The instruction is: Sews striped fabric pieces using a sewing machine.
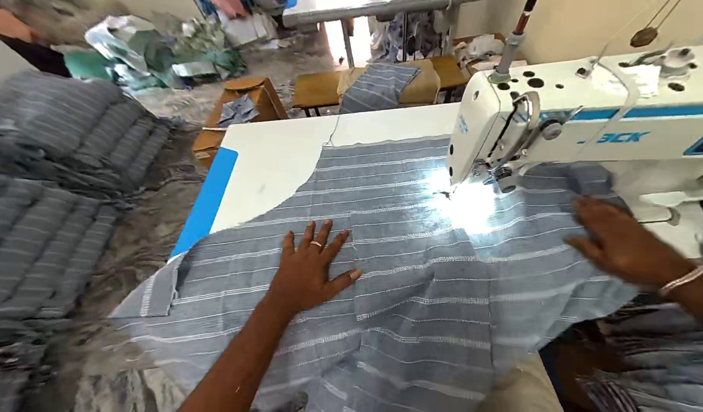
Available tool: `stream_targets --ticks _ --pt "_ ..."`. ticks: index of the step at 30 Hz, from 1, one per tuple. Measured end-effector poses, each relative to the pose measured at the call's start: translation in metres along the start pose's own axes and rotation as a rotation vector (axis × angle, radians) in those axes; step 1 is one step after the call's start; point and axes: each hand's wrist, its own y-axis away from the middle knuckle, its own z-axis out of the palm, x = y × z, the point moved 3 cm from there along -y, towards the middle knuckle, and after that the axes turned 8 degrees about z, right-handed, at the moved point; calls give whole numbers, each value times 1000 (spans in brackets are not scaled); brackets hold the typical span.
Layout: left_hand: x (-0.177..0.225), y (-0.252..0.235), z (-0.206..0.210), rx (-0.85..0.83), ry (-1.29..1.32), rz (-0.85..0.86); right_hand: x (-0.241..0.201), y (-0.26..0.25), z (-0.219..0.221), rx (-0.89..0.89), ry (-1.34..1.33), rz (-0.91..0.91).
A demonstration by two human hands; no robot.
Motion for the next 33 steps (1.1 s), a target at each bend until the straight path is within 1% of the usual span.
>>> stream_targets --ticks 1,2,3,5,6,8,10,11,12,13,16,19,22,24,25,27,30,31,33 --pt "0 1 -1 4 7 -3 19 -1 -14 -17 85 -10" --pt "-1 2 -3 5 27 -8 21 -4 -25 -17 124 -1" --pt "-2 1 -5 12 72 -12 6 -7 -31 9 121 34" --pt "-1 -8 -11 67 199 -23 -58 -11 -40 125 19 131" --pt "4 -18 -15 97 249 -34 -97 -18 -42 145 -109 219" --pt "24 -41 -23 110 298 -58 -163 -44 -30 92 -432 378" --pt "48 -64 -21 -4 254 -70 -204 -64 -9 -14 -670 510" --pt "55 -72 -15 -70 198 -78 -216 -67 -4 -52 -713 553" --pt "57 -74 -7 -97 141 -75 -223 -63 -3 -68 -726 580" --pt "57 -73 -1 -79 109 -63 -229 -50 -3 -63 -731 590" --pt "54 -67 5 7 135 -42 -236 6 5 0 -757 579" --pt "59 -60 4 10 107 -82 -242 37 14 80 -837 603" --pt "66 -49 0 -20 63 -192 -235 38 20 45 -782 603" --pt "62 -41 5 -17 71 -228 -228 38 22 -4 -612 587" --pt "60 -40 6 -10 76 -232 -225 38 20 1 -500 576" --pt "56 -44 7 -1 85 -230 -222 38 16 83 -363 503" --pt "51 -59 4 2 103 -224 -216 32 19 211 -351 306" --pt "48 -66 3 -1 105 -221 -211 26 21 236 -346 273" --pt "37 -80 2 -14 111 -228 -202 13 23 229 -361 253"
